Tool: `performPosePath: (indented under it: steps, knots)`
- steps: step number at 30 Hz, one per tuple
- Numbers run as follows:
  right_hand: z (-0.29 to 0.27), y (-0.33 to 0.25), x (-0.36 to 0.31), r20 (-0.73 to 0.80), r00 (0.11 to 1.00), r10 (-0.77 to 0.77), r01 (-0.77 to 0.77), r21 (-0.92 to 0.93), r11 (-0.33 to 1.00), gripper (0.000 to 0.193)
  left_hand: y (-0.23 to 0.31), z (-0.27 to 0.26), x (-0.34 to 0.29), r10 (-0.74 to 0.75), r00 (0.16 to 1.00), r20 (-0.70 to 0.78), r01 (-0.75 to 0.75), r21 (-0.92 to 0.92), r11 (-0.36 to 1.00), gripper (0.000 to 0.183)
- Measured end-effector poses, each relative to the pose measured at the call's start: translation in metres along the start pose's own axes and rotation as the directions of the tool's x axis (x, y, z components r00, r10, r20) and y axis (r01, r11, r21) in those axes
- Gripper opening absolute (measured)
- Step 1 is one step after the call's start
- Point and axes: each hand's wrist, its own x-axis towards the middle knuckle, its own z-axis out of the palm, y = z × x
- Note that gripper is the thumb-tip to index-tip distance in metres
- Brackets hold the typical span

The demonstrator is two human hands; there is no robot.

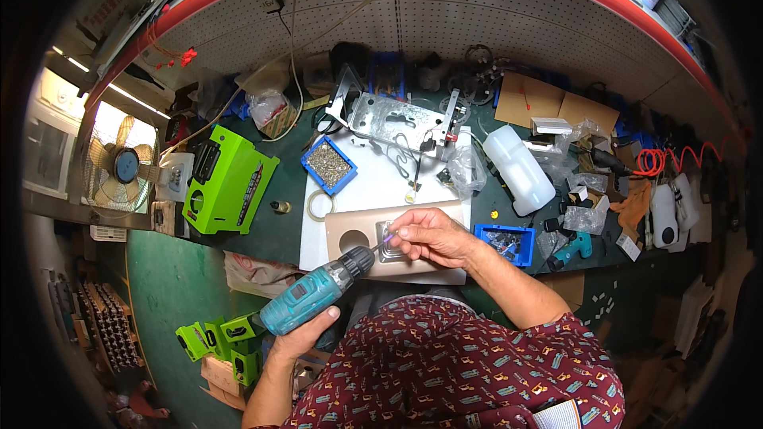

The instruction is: The person uses a cordless drill to fasten screws into a beige plastic housing on a workbench. They briefly retrieve a wrapped unit from a nearby stack, unwrap it, and return to drilling the housing.

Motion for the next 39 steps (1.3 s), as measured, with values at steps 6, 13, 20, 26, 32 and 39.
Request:
performPosePath:
  steps: [6,13,20,26,32,39]
  knots:
    - [0.000,-0.013,0.017,-0.017,0.997,-0.071,0.052,-0.513,0.857,0.021,0.010,-0.007,0.006,0.053,0.998,0.031,-0.056,0.105,0.993,0.034]
    - [0.002,-0.021,0.044,0.170,0.968,-0.185,0.211,-0.949,0.235,0.020,0.036,-0.017,0.030,0.076,0.995,0.071,-0.093,0.274,0.957,0.030]
    - [0.008,-0.017,0.051,0.162,0.977,-0.141,0.162,-0.987,-0.009,0.025,0.049,-0.017,0.047,0.062,0.992,0.110,-0.095,0.320,0.943,0.033]
    - [0.006,-0.019,0.052,0.149,0.983,-0.106,0.148,-0.989,-0.017,0.027,0.059,-0.018,0.054,0.092,0.986,0.139,-0.135,0.341,0.931,0.033]
    - [0.007,-0.022,0.050,0.150,0.985,-0.081,0.150,-0.989,-0.007,0.029,0.085,-0.020,0.069,0.056,0.979,0.198,-0.138,0.425,0.895,0.032]
    - [0.004,-0.018,0.049,0.144,0.984,-0.108,0.146,-0.989,0.015,0.028,0.117,-0.017,0.082,0.012,0.977,0.211,-0.143,0.619,0.773,0.033]
